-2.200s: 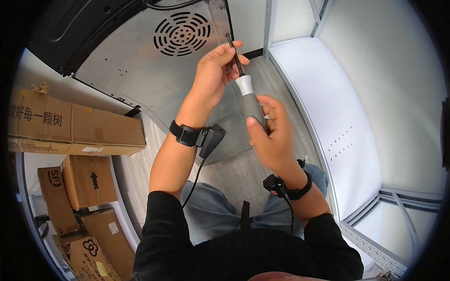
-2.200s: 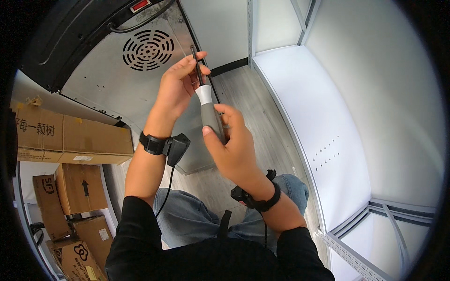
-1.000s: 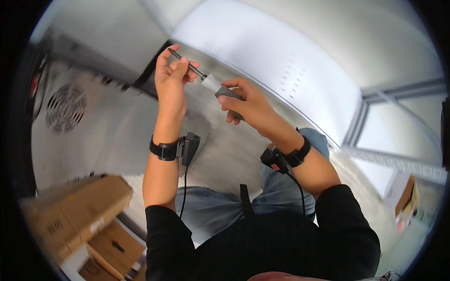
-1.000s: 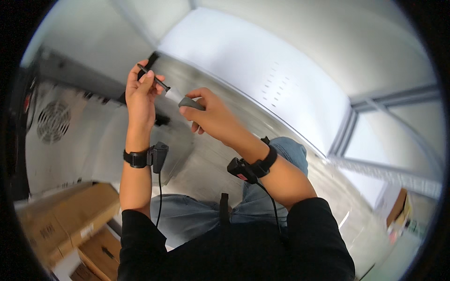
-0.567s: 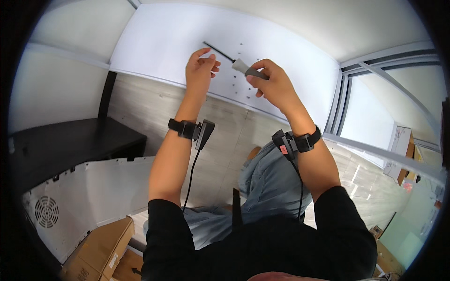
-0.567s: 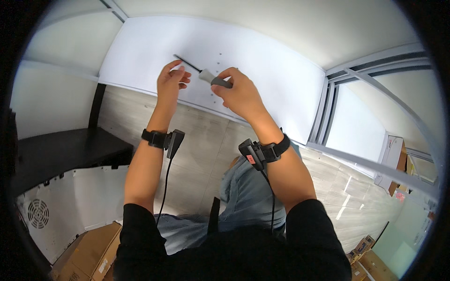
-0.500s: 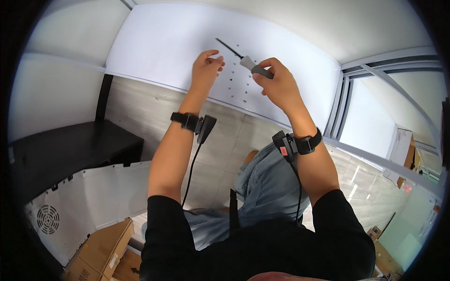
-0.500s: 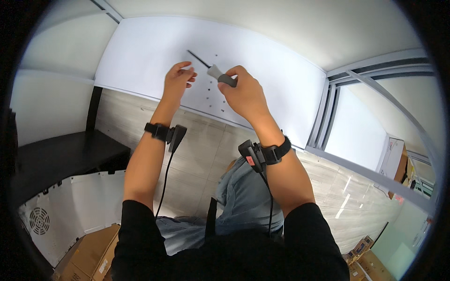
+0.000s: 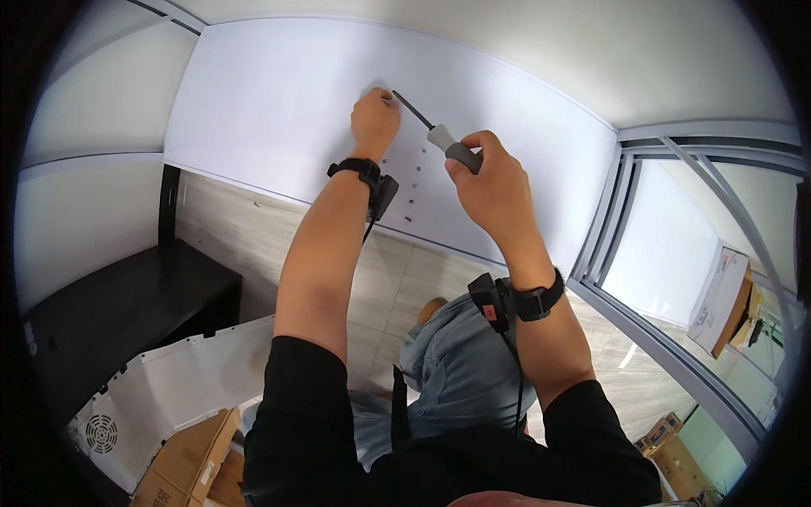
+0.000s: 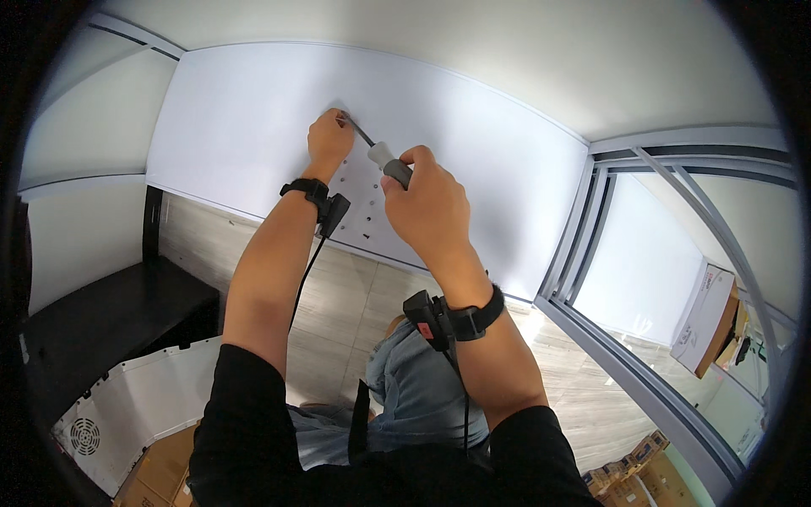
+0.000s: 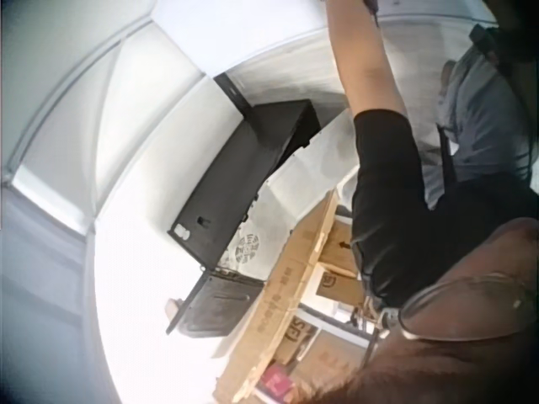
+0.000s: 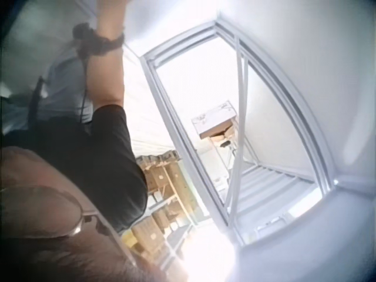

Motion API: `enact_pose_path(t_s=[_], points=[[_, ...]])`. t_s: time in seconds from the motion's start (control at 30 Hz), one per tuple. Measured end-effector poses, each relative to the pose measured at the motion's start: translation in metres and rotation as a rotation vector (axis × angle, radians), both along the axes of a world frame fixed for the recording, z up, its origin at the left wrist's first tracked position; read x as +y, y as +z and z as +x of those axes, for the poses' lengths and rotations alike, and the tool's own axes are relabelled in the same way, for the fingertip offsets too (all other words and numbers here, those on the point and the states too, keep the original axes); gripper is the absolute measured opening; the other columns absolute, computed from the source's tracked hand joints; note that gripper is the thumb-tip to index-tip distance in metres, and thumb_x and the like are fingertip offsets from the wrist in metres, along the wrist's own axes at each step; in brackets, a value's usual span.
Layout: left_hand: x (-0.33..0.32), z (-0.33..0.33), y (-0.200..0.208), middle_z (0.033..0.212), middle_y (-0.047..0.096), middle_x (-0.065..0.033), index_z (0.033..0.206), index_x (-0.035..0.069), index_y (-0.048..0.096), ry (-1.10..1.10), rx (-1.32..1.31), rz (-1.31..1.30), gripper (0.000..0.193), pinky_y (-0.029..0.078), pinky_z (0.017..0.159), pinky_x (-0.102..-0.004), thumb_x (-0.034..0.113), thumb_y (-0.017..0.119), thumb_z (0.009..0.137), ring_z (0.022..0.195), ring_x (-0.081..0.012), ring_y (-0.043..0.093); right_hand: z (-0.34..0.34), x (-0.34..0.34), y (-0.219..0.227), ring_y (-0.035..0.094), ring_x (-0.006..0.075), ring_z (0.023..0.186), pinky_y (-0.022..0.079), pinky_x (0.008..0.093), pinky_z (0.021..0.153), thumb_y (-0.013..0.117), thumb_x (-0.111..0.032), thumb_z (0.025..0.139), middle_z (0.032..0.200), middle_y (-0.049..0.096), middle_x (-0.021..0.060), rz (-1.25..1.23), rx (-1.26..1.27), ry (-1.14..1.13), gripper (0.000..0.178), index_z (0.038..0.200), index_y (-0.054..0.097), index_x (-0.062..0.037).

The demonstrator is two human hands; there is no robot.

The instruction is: The person wipes the interior of an open electronic device with a blue cloth, then uses a screwdriver to fasten screws into the device's casing and a metal backplate. The person secures the backplate to the device and tightens multiple screws.

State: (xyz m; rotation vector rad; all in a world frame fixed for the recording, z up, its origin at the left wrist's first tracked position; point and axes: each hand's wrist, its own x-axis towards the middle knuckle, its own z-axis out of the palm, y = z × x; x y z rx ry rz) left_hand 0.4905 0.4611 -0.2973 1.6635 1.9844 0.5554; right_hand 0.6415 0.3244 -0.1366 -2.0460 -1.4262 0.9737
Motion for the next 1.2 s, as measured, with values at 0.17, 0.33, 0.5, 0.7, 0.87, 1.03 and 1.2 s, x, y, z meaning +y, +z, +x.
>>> enact_pose_path(t_s=[0.17,0.33,0.5,0.7,0.87,1.03,1.2], points=[[-0.002,-0.016,0.004,0.087,0.069,-0.0081,0.098,0.006,0.066,0.063,-0.219,-0.059,0.017,0.053,0.073,-0.0333,0.017,0.06,0.087,0.082,-0.0217,0.067,-0.01,0.003,-0.005,0.065,0.0313,0.071,0.049,0.0389,0.062,0.065,-0.017,0.082,0.078,0.067,0.0137,0.015,-0.028,0.069,0.025,0.101,0.057,-0.0042],[-0.052,-0.09,0.044,0.097,0.067,-0.0134,0.103,0.003,0.058,0.394,-1.363,-0.174,0.015,0.055,0.075,-0.032,0.011,0.047,0.096,0.085,-0.0235,0.066,-0.04,0.008,0.001,0.064,0.0263,0.07,0.049,0.0353,0.065,0.066,-0.018,0.081,0.079,0.067,0.0124,0.005,0.153,0.212,0.028,0.106,0.061,-0.0054],[-0.151,-0.205,0.094,0.1,0.065,-0.0162,0.104,0.001,0.052,0.457,-1.785,0.025,0.016,0.057,0.079,-0.0344,0.01,0.04,0.099,0.089,-0.0262,0.067,-0.107,-0.005,0.011,0.063,0.0209,0.073,0.048,0.0308,0.069,0.066,-0.017,0.081,0.084,0.068,0.0119,-0.045,0.328,0.477,0.03,0.108,0.064,-0.0043],[-0.261,-0.29,0.136,0.095,0.065,-0.015,0.1,0.001,0.055,0.646,-1.628,0.278,0.019,0.058,0.076,-0.0317,0.011,0.039,0.1,0.085,-0.0237,0.068,-0.2,-0.041,0.031,0.06,0.0154,0.074,0.047,0.0279,0.069,0.066,-0.012,0.079,0.084,0.067,0.0084,-0.081,0.446,0.75,0.029,0.107,0.066,-0.0037],[-0.348,-0.325,0.157,0.094,0.065,-0.014,0.094,0.002,0.055,0.744,-1.546,0.428,0.016,0.058,0.071,-0.0296,0.01,0.042,0.1,0.079,-0.0217,0.068,-0.251,-0.079,0.045,0.06,0.0148,0.073,0.047,0.0273,0.067,0.066,-0.008,0.079,0.084,0.067,0.008,-0.062,0.452,1.003,0.029,0.107,0.066,-0.0032],[-0.411,-0.338,0.178,0.093,0.065,-0.0141,0.094,0.003,0.053,0.811,-1.472,0.527,0.014,0.058,0.071,-0.0282,0.01,0.043,0.099,0.076,-0.0204,0.067,-0.28,-0.109,0.056,0.057,0.0113,0.07,0.045,0.0244,0.064,0.066,-0.006,0.079,0.081,0.065,0.0065,-0.049,0.463,1.148,0.028,0.107,0.066,-0.0019],[-0.45,-0.355,0.175,0.093,0.065,-0.0139,0.095,0.004,0.053,0.818,-1.423,0.537,0.012,0.057,0.071,-0.0278,0.01,0.044,0.099,0.076,-0.0192,0.067,-0.302,-0.137,0.048,0.056,0.0098,0.068,0.043,0.0237,0.061,0.067,-0.007,0.079,0.079,0.064,0.0052,-0.106,0.499,1.166,0.029,0.108,0.066,-0.0025]])
